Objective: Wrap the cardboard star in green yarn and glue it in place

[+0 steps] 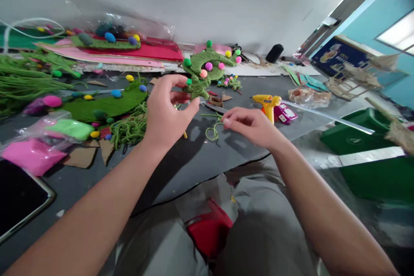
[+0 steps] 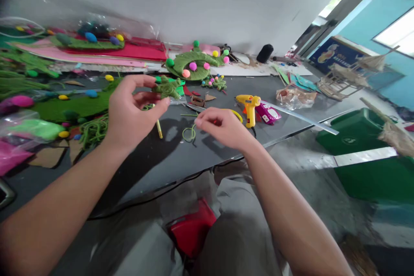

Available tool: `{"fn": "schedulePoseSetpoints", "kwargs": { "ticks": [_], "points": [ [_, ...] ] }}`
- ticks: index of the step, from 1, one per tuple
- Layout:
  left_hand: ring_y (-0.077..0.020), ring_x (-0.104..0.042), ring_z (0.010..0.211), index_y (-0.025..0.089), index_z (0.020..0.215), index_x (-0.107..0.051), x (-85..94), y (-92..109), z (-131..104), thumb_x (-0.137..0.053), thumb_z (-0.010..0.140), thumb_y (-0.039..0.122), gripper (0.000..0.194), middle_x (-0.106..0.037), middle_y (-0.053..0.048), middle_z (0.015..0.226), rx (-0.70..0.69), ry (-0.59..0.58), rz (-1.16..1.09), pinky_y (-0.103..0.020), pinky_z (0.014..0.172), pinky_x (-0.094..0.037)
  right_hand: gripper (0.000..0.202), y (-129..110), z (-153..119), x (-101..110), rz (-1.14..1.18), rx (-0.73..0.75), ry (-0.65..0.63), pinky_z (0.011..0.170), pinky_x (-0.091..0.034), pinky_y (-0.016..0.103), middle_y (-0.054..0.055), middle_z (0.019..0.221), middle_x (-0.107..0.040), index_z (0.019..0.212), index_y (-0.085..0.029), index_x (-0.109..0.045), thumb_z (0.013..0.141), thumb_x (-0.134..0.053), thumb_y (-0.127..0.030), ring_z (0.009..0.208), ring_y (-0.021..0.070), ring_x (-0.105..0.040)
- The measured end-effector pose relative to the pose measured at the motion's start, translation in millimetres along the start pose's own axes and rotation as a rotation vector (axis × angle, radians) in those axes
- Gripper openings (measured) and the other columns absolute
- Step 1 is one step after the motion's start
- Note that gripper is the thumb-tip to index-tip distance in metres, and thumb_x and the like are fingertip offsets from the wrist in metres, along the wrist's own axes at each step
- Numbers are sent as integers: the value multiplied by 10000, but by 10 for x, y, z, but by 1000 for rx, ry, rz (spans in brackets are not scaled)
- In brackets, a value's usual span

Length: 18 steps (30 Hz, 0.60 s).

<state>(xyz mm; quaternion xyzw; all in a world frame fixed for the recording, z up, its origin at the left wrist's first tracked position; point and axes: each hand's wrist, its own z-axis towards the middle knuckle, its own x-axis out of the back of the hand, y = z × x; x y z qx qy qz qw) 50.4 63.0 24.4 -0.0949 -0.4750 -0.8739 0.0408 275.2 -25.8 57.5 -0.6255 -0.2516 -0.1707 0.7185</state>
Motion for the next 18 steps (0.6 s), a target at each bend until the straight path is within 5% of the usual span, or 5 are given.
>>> {"fn": "schedulePoseSetpoints", "kwargs": {
  "ticks": [2, 5, 10, 13, 18],
  "points": [
    [-150, -732, 877, 195, 1159, -631, -66, 10, -32, -794, 795, 242, 402, -684, -49, 1171, 3, -13, -54, -318, 851, -652, 360, 23, 38, -17, 31, -89, 133, 676, -494, 283, 57, 1000, -766, 1024, -182, -790, 942, -703, -521, 748, 141, -632],
    [-155, -746, 850, 208, 1124, -642, -130, 20, -61, -804, 774, 226, 386, -705, -42, 1150, 22, -46, -106, -303, 799, -657, 441, 50, 94, -92, 63, -122, 85, 624, -513, 287, 47, 948, -779, 1197, -200, -755, 947, -681, -557, 673, 141, -636],
    [-150, -742, 846, 202, 1141, -634, -124, 9, -19, -818, 776, 236, 410, -707, -51, 1139, 93, 4, -161, -298, 795, -655, 281, 62, 101, -83, 34, -81, 178, 932, -559, 407, 89, 1106, -784, 770, -201, -785, 884, -775, -458, 1010, 241, -709],
    [-143, -735, 837, 195, 1141, -625, -111, 16, 6, -813, 783, 231, 406, -702, -50, 1116, 119, 20, -182, -305, 813, -654, 346, 58, 68, -33, 85, -70, 205, 1052, -532, 439, 70, 1456, -663, 1128, -262, -802, 800, -854, -359, 1280, 279, -638],
    [-148, -734, 839, 187, 1142, -634, -144, 25, -34, -827, 786, 227, 407, -693, -56, 1127, 111, -17, -207, -316, 821, -647, 497, 67, 72, -204, 290, -131, 227, 857, -632, 392, 117, 1222, -780, 1274, -205, -706, 878, -768, -499, 1008, 226, -753]
  ]
}}
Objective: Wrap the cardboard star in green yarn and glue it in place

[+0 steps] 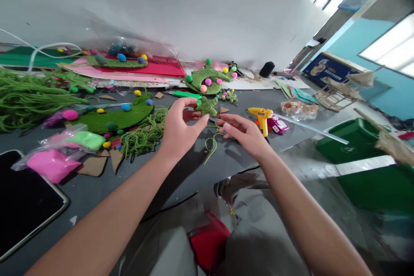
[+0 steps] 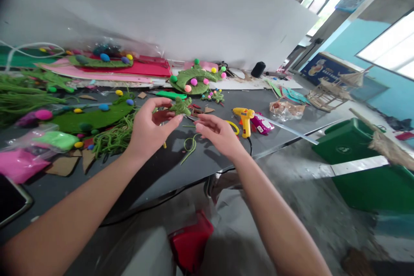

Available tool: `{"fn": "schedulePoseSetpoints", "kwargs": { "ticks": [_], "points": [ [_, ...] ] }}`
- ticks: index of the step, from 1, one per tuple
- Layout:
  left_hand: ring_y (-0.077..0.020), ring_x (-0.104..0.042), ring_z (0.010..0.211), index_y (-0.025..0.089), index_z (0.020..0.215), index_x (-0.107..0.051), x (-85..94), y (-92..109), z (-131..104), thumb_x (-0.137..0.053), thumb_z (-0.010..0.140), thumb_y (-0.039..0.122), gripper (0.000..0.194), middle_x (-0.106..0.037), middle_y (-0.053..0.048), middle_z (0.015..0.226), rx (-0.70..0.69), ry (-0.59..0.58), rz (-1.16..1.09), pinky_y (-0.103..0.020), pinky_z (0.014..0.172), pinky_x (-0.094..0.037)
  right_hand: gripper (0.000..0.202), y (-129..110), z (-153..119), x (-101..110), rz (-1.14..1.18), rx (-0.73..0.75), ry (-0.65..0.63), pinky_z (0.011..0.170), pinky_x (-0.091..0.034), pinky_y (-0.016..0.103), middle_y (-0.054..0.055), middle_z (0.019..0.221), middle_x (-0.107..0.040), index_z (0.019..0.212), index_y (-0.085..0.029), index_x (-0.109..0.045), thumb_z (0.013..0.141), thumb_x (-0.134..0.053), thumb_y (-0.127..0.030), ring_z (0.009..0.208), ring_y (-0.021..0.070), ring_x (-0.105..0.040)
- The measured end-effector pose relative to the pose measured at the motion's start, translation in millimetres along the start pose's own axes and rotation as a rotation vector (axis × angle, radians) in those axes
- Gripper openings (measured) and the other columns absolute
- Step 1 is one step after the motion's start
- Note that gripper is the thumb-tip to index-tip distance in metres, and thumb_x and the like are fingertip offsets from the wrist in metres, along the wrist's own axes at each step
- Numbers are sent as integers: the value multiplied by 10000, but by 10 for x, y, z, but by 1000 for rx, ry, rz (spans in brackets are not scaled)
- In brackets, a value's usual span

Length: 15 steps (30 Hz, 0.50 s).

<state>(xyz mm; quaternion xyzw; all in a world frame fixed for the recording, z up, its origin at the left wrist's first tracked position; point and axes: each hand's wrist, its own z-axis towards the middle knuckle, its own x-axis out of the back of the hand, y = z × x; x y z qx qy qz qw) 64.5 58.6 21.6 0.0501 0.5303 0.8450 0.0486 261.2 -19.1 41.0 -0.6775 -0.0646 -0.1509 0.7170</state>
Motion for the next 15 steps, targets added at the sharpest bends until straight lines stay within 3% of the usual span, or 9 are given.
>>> {"fn": "schedulePoseSetpoints", "kwargs": {
  "ticks": [2, 7, 15],
  "points": [
    [-152, -732, 841, 171, 1144, -637, -22, -26, -24, -830, 791, 215, 404, -695, -67, 1136, -4, -27, 0, -329, 828, -643, 485, 44, 17, -111, 83, -7, 70, 837, -641, 368, 104, 1113, -800, 1234, -196, -690, 897, -735, -542, 930, 196, -759],
    [-165, -701, 883, 142, 1187, -633, -54, -103, -49, -793, 880, 229, 358, -690, -68, 1150, -16, -84, 11, -372, 827, -636, 507, 50, 110, -242, 214, -8, 170, 827, -648, 340, 51, 985, -807, 1161, -205, -687, 782, -869, -487, 833, 158, -749],
    [-149, -742, 846, 192, 1137, -597, 5, -163, -15, -845, 814, 271, 415, -683, -77, 1181, 4, -112, 48, -322, 810, -649, 380, -23, 286, -288, 288, 0, 153, 784, -637, 313, 14, 790, -782, 936, -189, -751, 673, -953, -373, 740, 153, -744]
  ]
}}
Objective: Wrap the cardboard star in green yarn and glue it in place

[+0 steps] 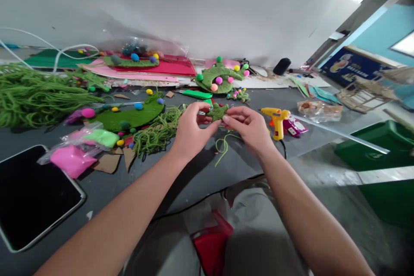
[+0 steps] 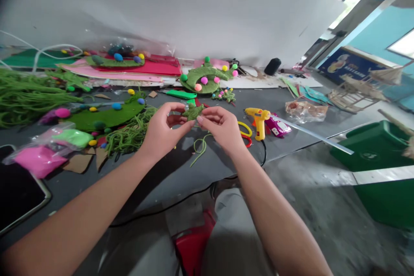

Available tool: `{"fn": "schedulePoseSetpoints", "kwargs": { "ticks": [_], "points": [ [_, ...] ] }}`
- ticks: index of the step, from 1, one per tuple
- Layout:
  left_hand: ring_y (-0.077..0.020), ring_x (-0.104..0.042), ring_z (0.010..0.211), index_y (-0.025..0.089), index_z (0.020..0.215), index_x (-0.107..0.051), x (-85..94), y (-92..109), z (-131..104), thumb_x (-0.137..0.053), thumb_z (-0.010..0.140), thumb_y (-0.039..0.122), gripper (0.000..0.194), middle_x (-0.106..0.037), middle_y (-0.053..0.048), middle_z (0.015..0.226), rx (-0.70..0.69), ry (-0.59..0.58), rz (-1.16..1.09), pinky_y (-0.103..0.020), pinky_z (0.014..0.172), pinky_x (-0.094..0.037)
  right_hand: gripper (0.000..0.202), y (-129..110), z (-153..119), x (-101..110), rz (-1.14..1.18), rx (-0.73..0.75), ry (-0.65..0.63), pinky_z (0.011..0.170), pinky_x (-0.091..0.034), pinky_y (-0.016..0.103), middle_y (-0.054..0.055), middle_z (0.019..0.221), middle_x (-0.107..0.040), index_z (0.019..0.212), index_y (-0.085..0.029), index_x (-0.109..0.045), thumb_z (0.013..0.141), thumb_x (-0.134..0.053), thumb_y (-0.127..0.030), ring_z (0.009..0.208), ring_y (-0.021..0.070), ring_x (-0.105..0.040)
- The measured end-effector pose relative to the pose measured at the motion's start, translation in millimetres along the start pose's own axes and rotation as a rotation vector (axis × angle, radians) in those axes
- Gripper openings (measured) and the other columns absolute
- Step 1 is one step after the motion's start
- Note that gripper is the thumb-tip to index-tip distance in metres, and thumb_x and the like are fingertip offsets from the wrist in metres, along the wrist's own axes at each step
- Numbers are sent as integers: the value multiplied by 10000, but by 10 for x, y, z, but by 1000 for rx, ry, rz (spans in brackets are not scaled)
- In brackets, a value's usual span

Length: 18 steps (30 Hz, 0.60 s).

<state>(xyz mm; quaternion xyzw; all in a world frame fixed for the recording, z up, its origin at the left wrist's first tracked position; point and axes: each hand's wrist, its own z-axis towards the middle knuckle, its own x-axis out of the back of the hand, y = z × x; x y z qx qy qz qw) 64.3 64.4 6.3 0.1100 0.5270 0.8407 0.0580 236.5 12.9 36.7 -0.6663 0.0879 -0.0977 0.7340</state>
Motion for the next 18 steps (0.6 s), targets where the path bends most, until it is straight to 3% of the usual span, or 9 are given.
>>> {"fn": "schedulePoseSetpoints", "kwargs": {
  "ticks": [7, 11, 14, 18],
  "points": [
    [-200, -742, 999, 202, 1242, -527, -5, -23, -22, -767, 874, 227, 439, -643, -113, 1288, -15, -73, 162, -382, 900, -638, 192, -23, 349, 309, 18, -79, 181, 686, -605, 207, -15, 704, -717, 841, -193, -731, 717, -869, -246, 659, 99, -698],
    [-270, -687, 1150, 209, 1222, -571, -41, 23, -126, -683, 896, 156, 349, -665, -102, 1259, -110, -260, 329, -459, 1007, -576, 95, -20, 680, 564, -79, -99, 291, 654, -590, 203, -28, 708, -676, 857, -190, -688, 848, -780, -211, 639, 92, -664],
    [-279, -704, 1074, 206, 1219, -583, -82, 97, -196, -615, 931, 154, 295, -674, -101, 1228, -148, -407, 433, -442, 910, -587, 149, 73, 811, 709, -229, -99, 335, 669, -590, 259, 0, 852, -701, 965, -143, -690, 963, -726, -288, 716, 112, -669],
    [-288, -702, 1021, 167, 1219, -599, -114, 182, -223, -539, 968, 149, 259, -676, -126, 1215, -160, -495, 529, -455, 874, -575, 263, 239, 742, 797, -423, 7, 431, 620, -517, 274, 4, 795, -692, 903, -159, -718, 756, -881, -303, 684, 136, -604]
  ]
}}
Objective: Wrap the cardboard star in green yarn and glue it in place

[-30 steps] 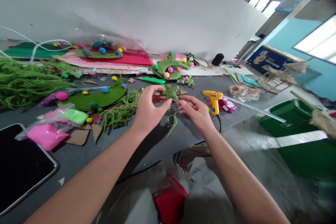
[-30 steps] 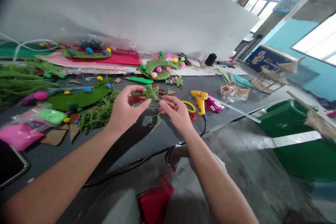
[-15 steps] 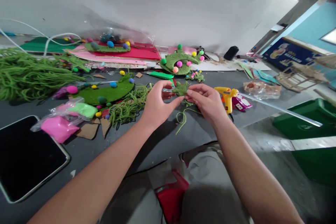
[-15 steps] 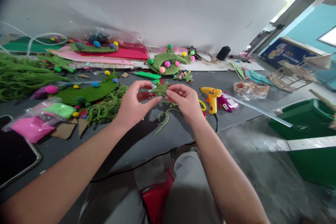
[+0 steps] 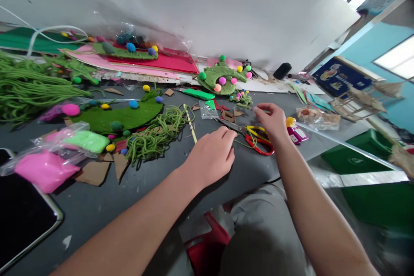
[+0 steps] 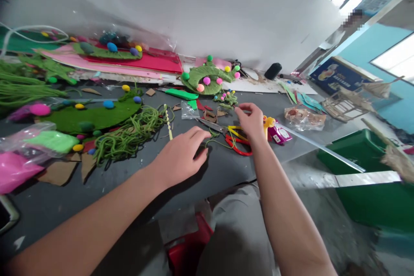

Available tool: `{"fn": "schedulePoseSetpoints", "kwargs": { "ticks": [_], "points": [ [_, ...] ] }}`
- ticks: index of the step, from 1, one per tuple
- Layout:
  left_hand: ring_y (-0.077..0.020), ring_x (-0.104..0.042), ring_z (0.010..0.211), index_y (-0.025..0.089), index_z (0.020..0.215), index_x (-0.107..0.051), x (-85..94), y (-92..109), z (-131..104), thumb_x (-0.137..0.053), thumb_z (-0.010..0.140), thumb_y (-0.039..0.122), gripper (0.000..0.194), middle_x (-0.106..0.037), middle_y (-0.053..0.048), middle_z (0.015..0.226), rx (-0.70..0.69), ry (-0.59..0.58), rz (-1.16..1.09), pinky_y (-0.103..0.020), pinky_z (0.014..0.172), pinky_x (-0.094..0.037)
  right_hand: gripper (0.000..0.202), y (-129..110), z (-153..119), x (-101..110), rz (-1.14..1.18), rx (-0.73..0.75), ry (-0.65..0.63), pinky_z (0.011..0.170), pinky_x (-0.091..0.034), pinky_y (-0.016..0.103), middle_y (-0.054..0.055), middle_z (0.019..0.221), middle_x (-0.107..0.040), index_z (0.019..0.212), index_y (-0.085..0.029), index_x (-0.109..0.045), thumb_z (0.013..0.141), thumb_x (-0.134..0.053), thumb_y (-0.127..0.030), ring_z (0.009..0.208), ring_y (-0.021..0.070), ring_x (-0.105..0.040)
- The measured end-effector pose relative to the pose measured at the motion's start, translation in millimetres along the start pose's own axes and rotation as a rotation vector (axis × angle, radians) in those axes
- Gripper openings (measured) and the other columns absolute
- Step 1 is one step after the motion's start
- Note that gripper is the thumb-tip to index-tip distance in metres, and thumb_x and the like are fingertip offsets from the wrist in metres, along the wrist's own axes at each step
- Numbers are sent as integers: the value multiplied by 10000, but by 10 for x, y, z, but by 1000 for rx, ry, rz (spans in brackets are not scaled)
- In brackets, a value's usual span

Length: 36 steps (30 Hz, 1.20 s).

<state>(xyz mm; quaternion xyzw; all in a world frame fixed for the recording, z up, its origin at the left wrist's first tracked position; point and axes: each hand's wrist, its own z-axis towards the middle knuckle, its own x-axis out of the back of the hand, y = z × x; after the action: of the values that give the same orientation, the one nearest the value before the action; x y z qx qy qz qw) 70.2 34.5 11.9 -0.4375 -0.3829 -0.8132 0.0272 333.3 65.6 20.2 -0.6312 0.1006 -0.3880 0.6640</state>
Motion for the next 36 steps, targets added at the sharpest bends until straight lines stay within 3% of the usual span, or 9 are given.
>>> {"fn": "schedulePoseSetpoints", "kwargs": {
  "ticks": [5, 9, 13, 17, 19, 21, 22, 24, 36],
  "points": [
    [-236, -684, 1047, 151, 1188, -634, 23, 16, 17, -563, 1001, 168, 201, -685, -96, 1163, -10, -59, 61, -430, 920, -579, 360, -34, -219, -9, -67, 83, -92, 553, -449, 290, 0, 653, -684, 895, -182, -724, 766, -833, -500, 544, 138, -547],
    [-203, -686, 1028, 151, 1169, -666, 38, -8, 23, -645, 1020, 330, 234, -694, -73, 1148, 6, -97, 107, -423, 924, -602, 507, -128, -335, -79, -130, 143, -166, 480, -306, 275, -45, 446, -456, 583, -201, -601, 850, -752, -605, 454, 102, -368],
    [-206, -693, 1035, 157, 1206, -668, 64, -16, 31, -652, 1018, 383, 295, -697, -86, 1186, 32, -142, 135, -423, 917, -610, 469, -179, -421, -184, -136, 221, -249, 546, -395, 279, -11, 577, -600, 702, -192, -657, 870, -728, -624, 542, 130, -498],
    [-201, -698, 1004, 154, 1237, -657, 77, 8, 26, -654, 1017, 392, 324, -695, -87, 1183, 51, -172, 155, -407, 880, -620, 476, -295, -553, -304, -144, 298, -313, 587, -427, 295, -7, 567, -577, 636, -200, -633, 896, -723, -588, 562, 139, -496],
    [-207, -694, 1029, 156, 1235, -658, 74, 24, 19, -656, 1016, 386, 318, -691, -89, 1199, 19, -173, 164, -414, 895, -618, 387, -359, -619, -362, -130, 351, -348, 672, -489, 321, 44, 776, -708, 757, -201, -723, 932, -693, -545, 663, 164, -574],
    [-217, -687, 1070, 159, 1230, -661, 66, 37, 11, -657, 1015, 376, 306, -686, -93, 1224, -27, -166, 177, -428, 924, -611, 324, -394, -667, -414, -90, 402, -391, 771, -540, 356, 81, 1163, -744, 1144, -242, -755, 932, -706, -483, 808, 191, -647],
    [-220, -684, 1082, 159, 1227, -662, 61, 43, 7, -657, 1014, 372, 302, -684, -94, 1229, -44, -162, 188, -433, 932, -608, 430, -398, -681, -438, -65, 420, -410, 791, -551, 369, 88, 1286, -710, 1312, -271, -690, 923, -722, -453, 842, 195, -661],
    [-220, -684, 1077, 156, 1221, -662, 49, 49, -3, -659, 1012, 369, 299, -685, -92, 1219, -54, -154, 215, -432, 928, -608, 581, -386, -696, -481, -18, 430, -437, 768, -559, 375, 97, 1322, -693, 1458, -293, -579, 913, -742, -413, 819, 188, -667],
    [-226, -684, 1079, 151, 1231, -659, -32, -8, -21, -665, 1006, 398, 334, -685, -95, 1222, -10, -223, 363, -443, 934, -605, 480, -368, -767, -574, -10, 421, -488, 727, -582, 361, 103, 1190, -754, 1369, -245, -646, 914, -741, -364, 814, 191, -679]
  ]
}}
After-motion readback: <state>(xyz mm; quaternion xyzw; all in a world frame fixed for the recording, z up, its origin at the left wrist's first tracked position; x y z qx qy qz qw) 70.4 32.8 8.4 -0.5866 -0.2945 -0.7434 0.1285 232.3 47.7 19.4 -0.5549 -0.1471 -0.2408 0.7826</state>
